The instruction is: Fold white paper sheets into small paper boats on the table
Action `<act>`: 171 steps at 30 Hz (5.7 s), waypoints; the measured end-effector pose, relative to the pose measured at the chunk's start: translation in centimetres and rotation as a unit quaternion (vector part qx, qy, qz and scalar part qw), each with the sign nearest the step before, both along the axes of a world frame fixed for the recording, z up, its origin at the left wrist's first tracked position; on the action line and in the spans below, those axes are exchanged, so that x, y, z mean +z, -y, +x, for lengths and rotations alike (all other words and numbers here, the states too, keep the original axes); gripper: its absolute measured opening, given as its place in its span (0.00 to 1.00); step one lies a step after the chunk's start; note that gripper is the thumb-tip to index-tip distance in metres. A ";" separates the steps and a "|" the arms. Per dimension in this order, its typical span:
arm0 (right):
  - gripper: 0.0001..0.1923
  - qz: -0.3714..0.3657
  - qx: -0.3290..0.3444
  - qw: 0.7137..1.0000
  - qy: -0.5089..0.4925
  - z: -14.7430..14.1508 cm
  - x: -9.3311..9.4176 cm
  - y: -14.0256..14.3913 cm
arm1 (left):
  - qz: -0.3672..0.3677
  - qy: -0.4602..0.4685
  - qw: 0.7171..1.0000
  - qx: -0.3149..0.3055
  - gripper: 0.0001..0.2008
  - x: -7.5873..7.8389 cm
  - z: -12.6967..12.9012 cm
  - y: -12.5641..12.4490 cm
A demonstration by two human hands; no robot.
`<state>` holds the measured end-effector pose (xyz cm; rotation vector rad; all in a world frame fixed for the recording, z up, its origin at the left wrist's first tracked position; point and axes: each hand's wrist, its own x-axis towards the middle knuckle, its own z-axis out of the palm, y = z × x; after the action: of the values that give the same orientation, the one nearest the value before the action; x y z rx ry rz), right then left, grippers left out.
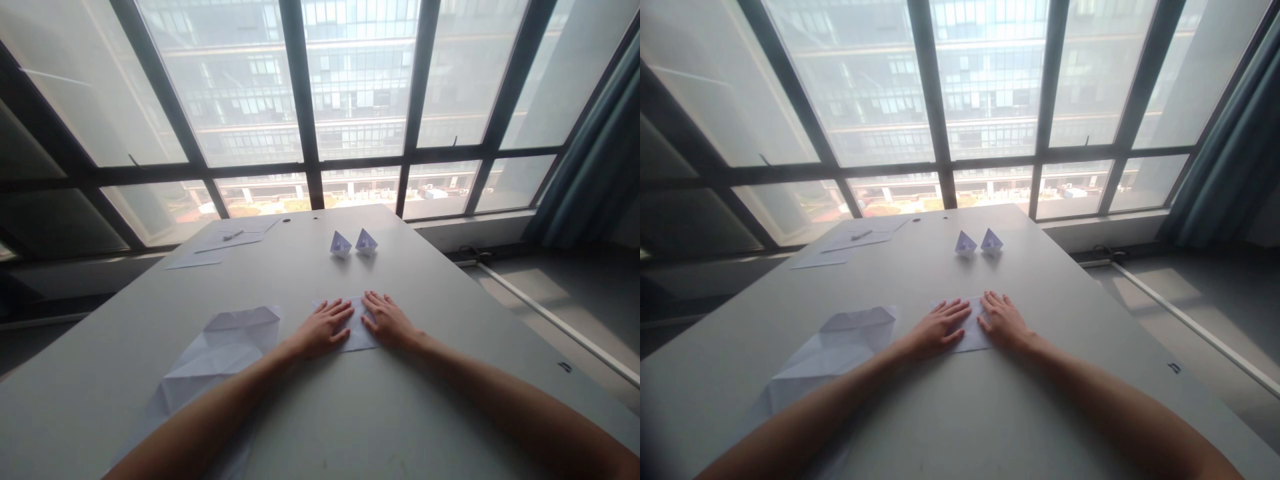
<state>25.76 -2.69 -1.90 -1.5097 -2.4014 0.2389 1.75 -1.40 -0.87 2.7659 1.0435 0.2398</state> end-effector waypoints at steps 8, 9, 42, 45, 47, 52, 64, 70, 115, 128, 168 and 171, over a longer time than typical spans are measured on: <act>0.32 0.002 -0.003 1.000 -0.009 0.0 -0.3 0.0 | 0.002 0.002 1.000 0.002 0.29 0.0 0.0 0.0; 0.32 0.005 -0.008 1.000 -0.009 0.0 -0.3 0.0 | 0.002 0.002 1.000 0.002 0.28 -0.1 0.0 0.0; 0.29 0.021 0.039 0.998 -0.041 0.4 0.0 -0.3 | 0.002 0.005 1.000 0.002 0.29 -0.3 0.2 -0.1; 0.30 0.020 0.033 0.999 -0.033 0.3 0.2 -0.2 | 0.002 0.005 1.000 0.001 0.29 -0.2 0.1 -0.1; 0.30 0.018 0.029 0.999 -0.031 0.2 0.3 -0.2 | 0.002 0.006 1.000 0.001 0.28 -0.1 0.1 -0.1; 0.28 0.013 0.008 0.999 -0.032 0.2 0.3 -0.2 | 0.002 0.010 1.000 0.001 0.28 0.0 0.0 0.0; 0.27 0.030 -0.031 0.999 -0.021 0.3 -0.1 -0.3 | 0.002 0.009 1.000 0.002 0.28 0.1 0.1 0.0; 0.28 0.028 -0.031 0.999 -0.022 0.3 -0.2 -0.4 | 0.001 0.008 1.000 0.002 0.28 0.1 0.1 0.0; 0.28 0.024 -0.035 0.999 -0.023 0.3 -0.2 -0.4 | -0.003 0.009 1.000 0.002 0.28 0.0 0.0 0.0; 0.29 0.018 -0.038 0.999 -0.015 0.4 -0.2 -0.4 | -0.003 0.002 1.000 0.002 0.28 0.0 0.2 0.0; 0.29 0.014 -0.037 0.999 -0.016 0.2 0.0 -0.4 | -0.005 0.006 1.000 0.004 0.28 0.1 0.0 0.0; 0.29 0.010 -0.037 0.999 -0.015 0.2 0.0 -0.3 | -0.007 0.006 1.000 0.004 0.28 0.1 0.0 0.0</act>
<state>26.00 -2.35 -1.87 -1.5720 -2.3122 0.2185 1.75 -1.40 -0.76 2.7462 1.0492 0.2487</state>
